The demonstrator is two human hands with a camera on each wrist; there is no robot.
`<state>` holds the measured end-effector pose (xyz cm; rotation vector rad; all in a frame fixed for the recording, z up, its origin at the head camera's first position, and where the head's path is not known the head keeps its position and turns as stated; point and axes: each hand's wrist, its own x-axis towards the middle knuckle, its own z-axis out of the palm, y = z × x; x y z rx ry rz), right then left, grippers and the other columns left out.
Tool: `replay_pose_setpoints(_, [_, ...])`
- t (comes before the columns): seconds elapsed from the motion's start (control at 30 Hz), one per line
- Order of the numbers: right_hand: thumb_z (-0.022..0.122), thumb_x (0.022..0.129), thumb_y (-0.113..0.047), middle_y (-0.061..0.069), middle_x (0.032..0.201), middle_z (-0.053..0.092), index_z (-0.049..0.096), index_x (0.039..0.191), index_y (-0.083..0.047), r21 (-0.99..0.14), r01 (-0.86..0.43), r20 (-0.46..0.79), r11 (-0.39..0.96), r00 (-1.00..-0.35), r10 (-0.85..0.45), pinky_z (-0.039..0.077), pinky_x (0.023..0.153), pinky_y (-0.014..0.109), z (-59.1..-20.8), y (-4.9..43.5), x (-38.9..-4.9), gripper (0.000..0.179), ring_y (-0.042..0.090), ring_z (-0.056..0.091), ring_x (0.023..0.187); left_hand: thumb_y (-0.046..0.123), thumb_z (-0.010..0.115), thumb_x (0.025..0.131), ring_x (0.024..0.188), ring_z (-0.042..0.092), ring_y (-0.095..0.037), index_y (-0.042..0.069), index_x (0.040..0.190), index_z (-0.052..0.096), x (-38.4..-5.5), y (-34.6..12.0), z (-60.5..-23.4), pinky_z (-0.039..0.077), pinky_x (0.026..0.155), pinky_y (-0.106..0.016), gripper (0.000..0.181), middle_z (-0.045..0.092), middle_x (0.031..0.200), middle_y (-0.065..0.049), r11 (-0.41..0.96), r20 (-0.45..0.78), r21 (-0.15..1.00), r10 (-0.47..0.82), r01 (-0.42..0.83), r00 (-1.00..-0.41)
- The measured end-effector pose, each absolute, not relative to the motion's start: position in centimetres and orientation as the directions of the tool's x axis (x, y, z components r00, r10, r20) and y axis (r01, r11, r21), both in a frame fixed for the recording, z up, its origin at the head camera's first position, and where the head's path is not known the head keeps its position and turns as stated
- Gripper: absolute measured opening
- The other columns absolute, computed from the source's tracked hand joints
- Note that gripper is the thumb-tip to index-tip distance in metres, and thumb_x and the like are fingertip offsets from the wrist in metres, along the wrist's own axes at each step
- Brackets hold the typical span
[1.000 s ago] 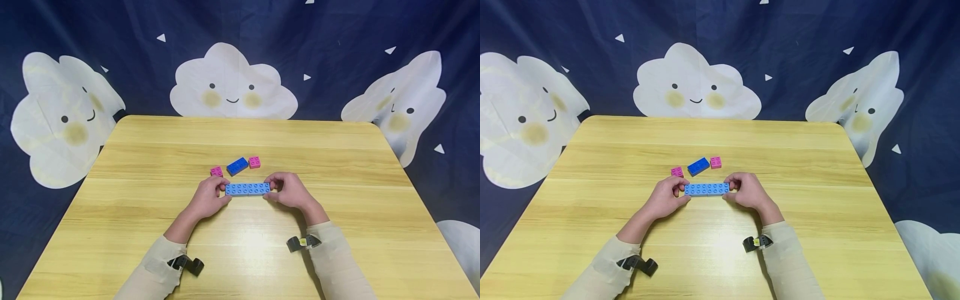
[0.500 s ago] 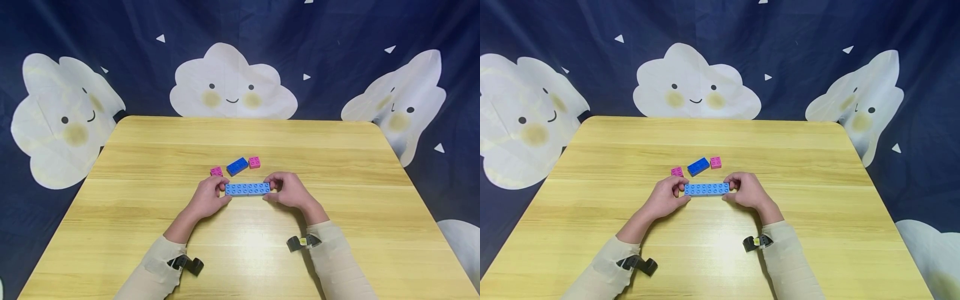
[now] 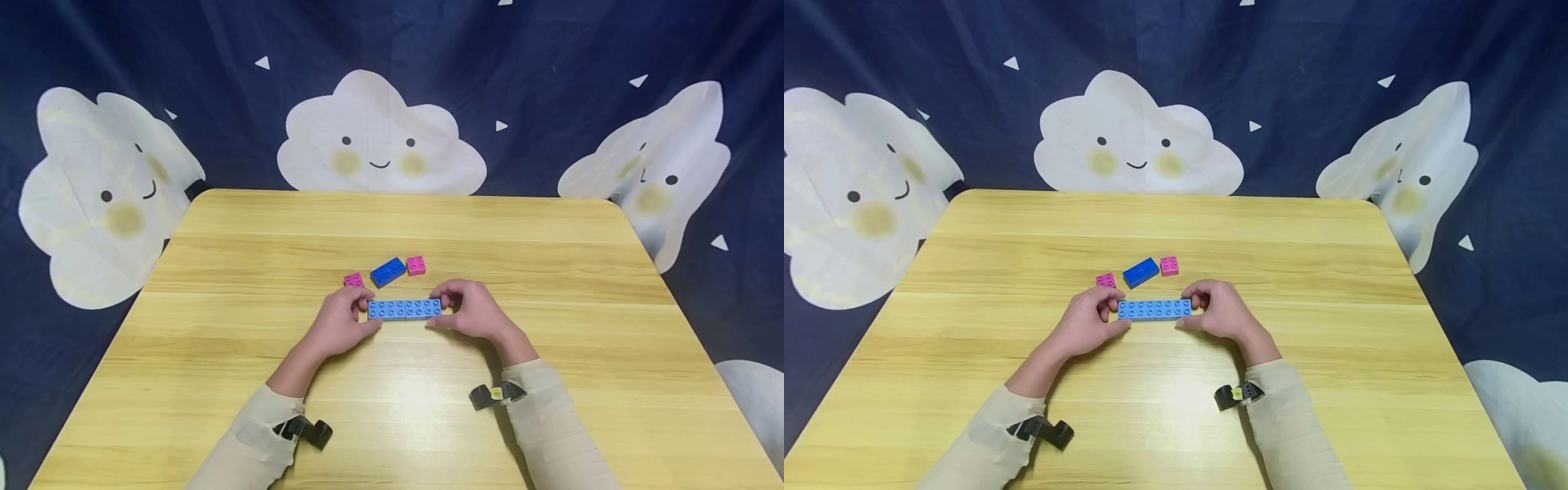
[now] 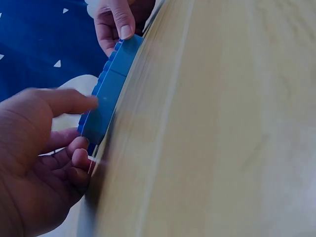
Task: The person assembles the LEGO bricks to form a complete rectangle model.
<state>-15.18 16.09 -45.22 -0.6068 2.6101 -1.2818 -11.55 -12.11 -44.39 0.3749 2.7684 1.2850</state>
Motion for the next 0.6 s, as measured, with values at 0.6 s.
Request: replay_pose_setpoints(0.6, [0.095, 0.066, -0.021, 0.003, 0.078, 0.061, 0.072, 0.104, -0.006, -0.804, -0.282, 0.034, 0.524, -0.901, -0.432, 0.044, 0.064, 0.029, -45.2, 16.1, -14.9, 0.047, 0.019, 0.053, 0.07, 0.014, 0.077, 0.088, 0.066, 0.052, -0.019, -0.002, 0.115, 0.066, -14.5, -10.8, -43.8, 0.044, 0.059, -0.031, 0.034, 0.058, 0.082, -0.004, 0.594, 0.068, 0.791, 0.152, 0.147, -0.986])
